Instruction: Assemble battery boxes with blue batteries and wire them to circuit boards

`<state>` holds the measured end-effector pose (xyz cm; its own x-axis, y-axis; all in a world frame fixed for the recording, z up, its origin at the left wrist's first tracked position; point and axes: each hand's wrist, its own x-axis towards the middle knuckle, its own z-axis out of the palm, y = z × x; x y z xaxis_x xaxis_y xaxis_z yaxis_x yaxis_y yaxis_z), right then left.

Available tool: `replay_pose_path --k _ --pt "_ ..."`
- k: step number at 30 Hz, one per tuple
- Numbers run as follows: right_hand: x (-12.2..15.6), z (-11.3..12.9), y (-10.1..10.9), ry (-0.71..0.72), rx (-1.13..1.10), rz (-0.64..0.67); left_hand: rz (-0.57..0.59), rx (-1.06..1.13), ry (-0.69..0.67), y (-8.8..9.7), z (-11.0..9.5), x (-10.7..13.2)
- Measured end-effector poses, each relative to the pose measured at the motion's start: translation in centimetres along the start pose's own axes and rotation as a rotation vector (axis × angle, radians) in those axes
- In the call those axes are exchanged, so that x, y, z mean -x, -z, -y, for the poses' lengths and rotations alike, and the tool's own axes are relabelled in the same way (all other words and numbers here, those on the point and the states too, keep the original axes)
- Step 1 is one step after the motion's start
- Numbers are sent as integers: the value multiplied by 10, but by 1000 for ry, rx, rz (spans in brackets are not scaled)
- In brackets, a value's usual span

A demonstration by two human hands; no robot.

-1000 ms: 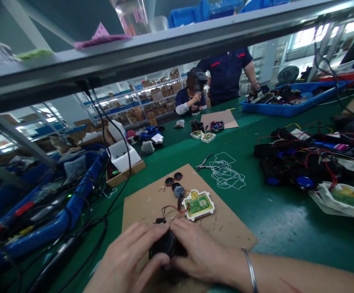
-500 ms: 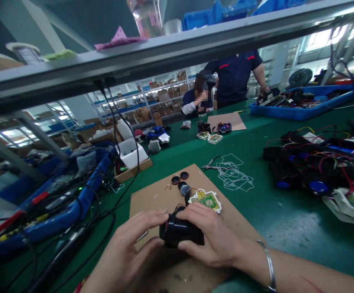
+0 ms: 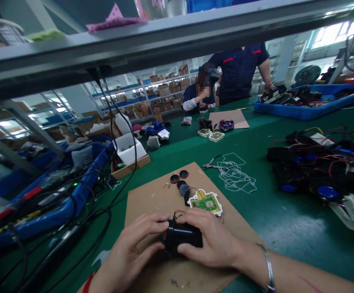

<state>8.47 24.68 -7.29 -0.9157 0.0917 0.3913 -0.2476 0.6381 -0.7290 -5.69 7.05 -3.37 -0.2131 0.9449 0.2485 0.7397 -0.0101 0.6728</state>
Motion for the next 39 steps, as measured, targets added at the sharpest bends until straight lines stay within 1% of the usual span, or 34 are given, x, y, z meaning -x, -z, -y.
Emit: replay_pose_path --k 2,6,8,9,10,11,14,15,16,17,19,20,21,25,26,28,31,32,36,37,39 --pt "0 1 0 2 -1 25 13 48 92 1 -1 1" --pt "-2 5 -1 40 7 70 57 231 394 -1 -8 6" --pt "-2 6 -2 69 23 89 67 336 486 -6 -9 12" --pt "-1 6 -3 80 33 99 51 372 505 -9 -8 16" --pt "-1 6 -3 88 45 107 20 375 491 -13 -7 21" --pt "0 5 -4 92 55 118 -22 339 439 -16 -4 25" --pt "2 4 -4 89 64 143 -140 105 150 -25 1 36" --pt "2 4 -4 88 61 146 -162 49 88 -27 2 38" --pt "2 3 -4 87 56 148 -180 35 76 -28 2 39" --pt "2 3 -4 87 52 148 -198 59 107 -29 1 39" --pt "1 3 -4 87 54 148 -208 130 213 -29 -1 38" --pt "1 3 -4 86 59 148 -203 142 235 -29 -3 37" --pt "1 4 -4 86 64 148 -194 128 218 -28 -3 37" --pt "2 4 -4 83 89 146 -177 -30 -21 -26 -1 38" --pt "3 5 -3 81 97 144 -177 -38 -45 -26 0 38" --pt "3 6 -3 70 113 148 -182 4 -7 -25 0 39" --pt "1 7 -3 61 123 158 -202 127 123 -24 -5 39" --pt "1 8 -3 63 123 161 -204 148 140 -24 -7 39" --pt "0 7 -3 66 109 174 -174 160 48 -27 -11 40" --pt "0 7 -3 59 106 178 -177 189 47 -29 -10 40" --pt "0 7 -3 44 105 181 -221 288 101 -32 -9 41"
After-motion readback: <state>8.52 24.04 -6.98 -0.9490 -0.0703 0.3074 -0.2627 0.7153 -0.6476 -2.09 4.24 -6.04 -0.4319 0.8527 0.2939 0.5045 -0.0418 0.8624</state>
